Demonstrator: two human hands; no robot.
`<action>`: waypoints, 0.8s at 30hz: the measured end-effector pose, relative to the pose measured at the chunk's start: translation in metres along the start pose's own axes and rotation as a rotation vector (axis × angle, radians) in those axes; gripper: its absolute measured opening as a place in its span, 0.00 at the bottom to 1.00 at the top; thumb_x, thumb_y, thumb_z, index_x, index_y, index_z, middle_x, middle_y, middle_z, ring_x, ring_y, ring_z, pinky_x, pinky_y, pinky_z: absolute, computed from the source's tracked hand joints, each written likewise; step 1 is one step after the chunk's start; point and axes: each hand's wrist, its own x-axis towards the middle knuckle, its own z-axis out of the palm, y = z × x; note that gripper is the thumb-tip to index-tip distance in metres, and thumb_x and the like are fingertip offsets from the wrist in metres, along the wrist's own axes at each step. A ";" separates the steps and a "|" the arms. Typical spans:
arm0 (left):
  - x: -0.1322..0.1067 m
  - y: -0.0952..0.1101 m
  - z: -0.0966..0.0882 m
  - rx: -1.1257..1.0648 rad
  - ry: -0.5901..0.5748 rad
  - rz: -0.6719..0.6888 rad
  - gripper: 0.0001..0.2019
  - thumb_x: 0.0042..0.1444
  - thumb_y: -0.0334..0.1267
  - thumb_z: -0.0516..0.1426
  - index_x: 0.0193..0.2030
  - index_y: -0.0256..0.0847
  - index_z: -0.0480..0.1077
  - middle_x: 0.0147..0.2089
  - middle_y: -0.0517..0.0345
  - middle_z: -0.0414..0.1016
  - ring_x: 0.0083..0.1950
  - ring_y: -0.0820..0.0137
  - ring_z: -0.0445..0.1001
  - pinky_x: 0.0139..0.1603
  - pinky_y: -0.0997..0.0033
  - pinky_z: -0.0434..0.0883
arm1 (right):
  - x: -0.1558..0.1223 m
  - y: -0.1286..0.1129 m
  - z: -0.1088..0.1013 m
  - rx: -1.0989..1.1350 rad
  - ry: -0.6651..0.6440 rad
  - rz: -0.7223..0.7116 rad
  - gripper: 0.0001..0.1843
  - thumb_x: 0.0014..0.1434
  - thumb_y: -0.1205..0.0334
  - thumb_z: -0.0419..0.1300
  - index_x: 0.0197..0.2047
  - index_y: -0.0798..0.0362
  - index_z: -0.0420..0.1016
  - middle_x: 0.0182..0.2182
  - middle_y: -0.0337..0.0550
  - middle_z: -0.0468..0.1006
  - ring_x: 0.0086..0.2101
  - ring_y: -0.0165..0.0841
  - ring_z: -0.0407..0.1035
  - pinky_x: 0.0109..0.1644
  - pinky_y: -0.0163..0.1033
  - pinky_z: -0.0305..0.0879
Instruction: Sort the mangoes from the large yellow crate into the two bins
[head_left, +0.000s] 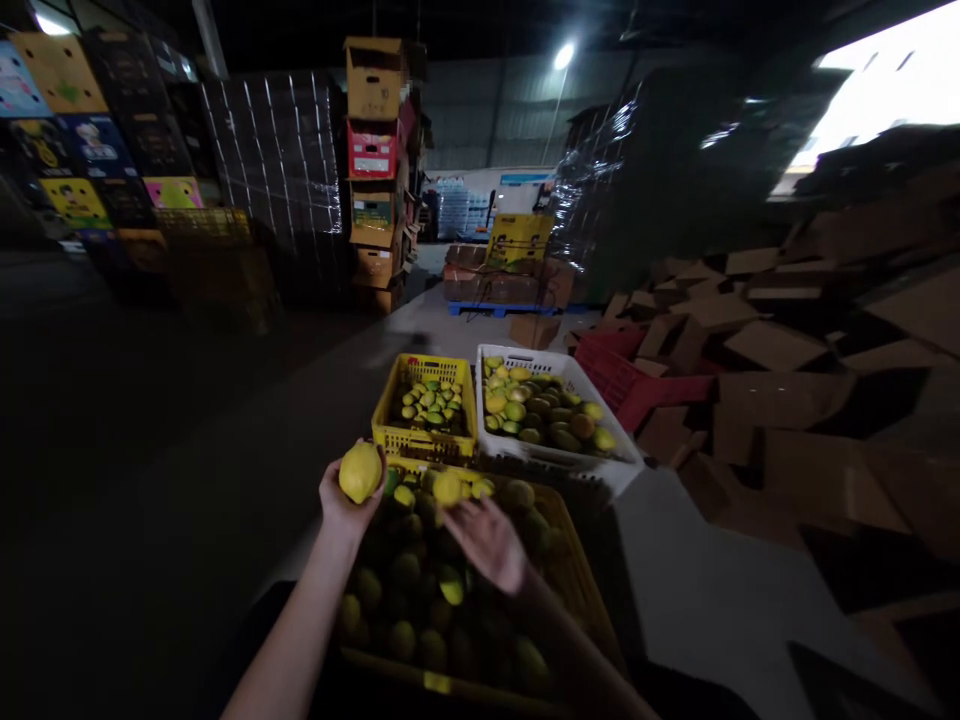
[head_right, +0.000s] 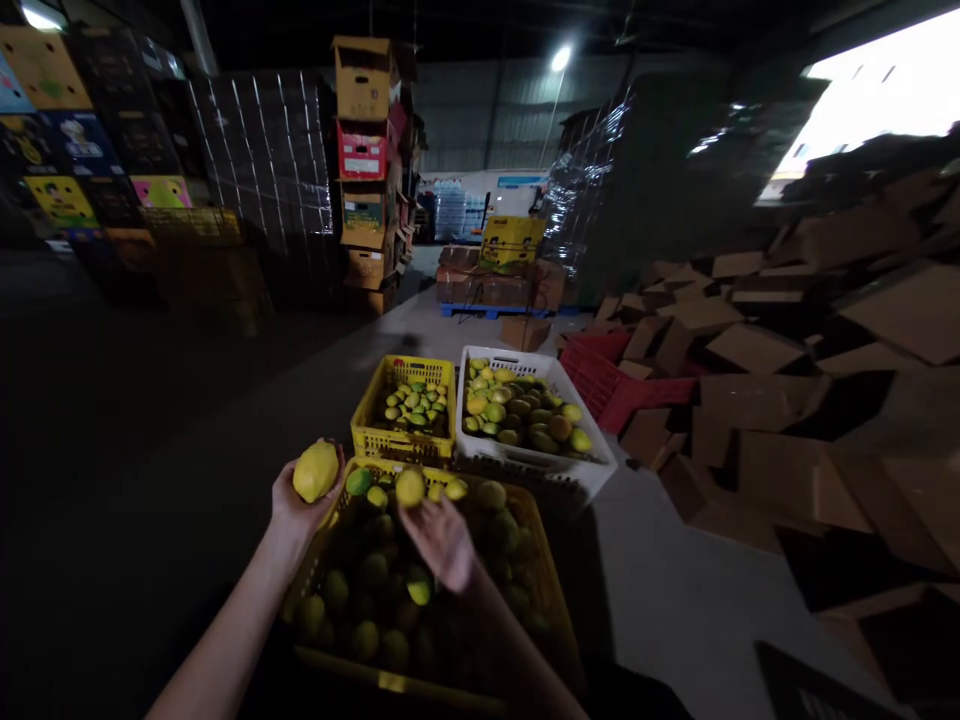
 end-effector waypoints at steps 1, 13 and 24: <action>-0.001 0.000 0.000 -0.004 -0.001 -0.004 0.22 0.48 0.31 0.49 0.50 0.36 0.72 0.37 0.47 0.78 0.41 0.59 0.78 0.40 0.60 0.75 | 0.015 -0.007 -0.010 0.127 0.031 0.056 0.17 0.59 0.59 0.48 0.37 0.57 0.76 0.42 0.51 0.81 0.46 0.33 0.74 0.48 0.45 0.71; 0.001 -0.019 -0.003 0.093 0.071 -0.023 0.24 0.47 0.31 0.49 0.52 0.34 0.70 0.36 0.46 0.78 0.37 0.60 0.78 0.37 0.60 0.75 | 0.005 -0.022 -0.027 0.845 -0.094 0.531 0.22 0.48 0.53 0.64 0.45 0.55 0.77 0.55 0.57 0.71 0.55 0.47 0.65 0.59 0.53 0.57; 0.007 -0.051 -0.023 0.245 0.193 -0.014 0.21 0.47 0.32 0.50 0.50 0.37 0.68 0.33 0.51 0.77 0.34 0.60 0.78 0.36 0.58 0.76 | 0.007 -0.010 -0.037 1.064 0.052 0.647 0.10 0.55 0.65 0.53 0.35 0.57 0.75 0.38 0.49 0.80 0.38 0.37 0.75 0.53 0.46 0.64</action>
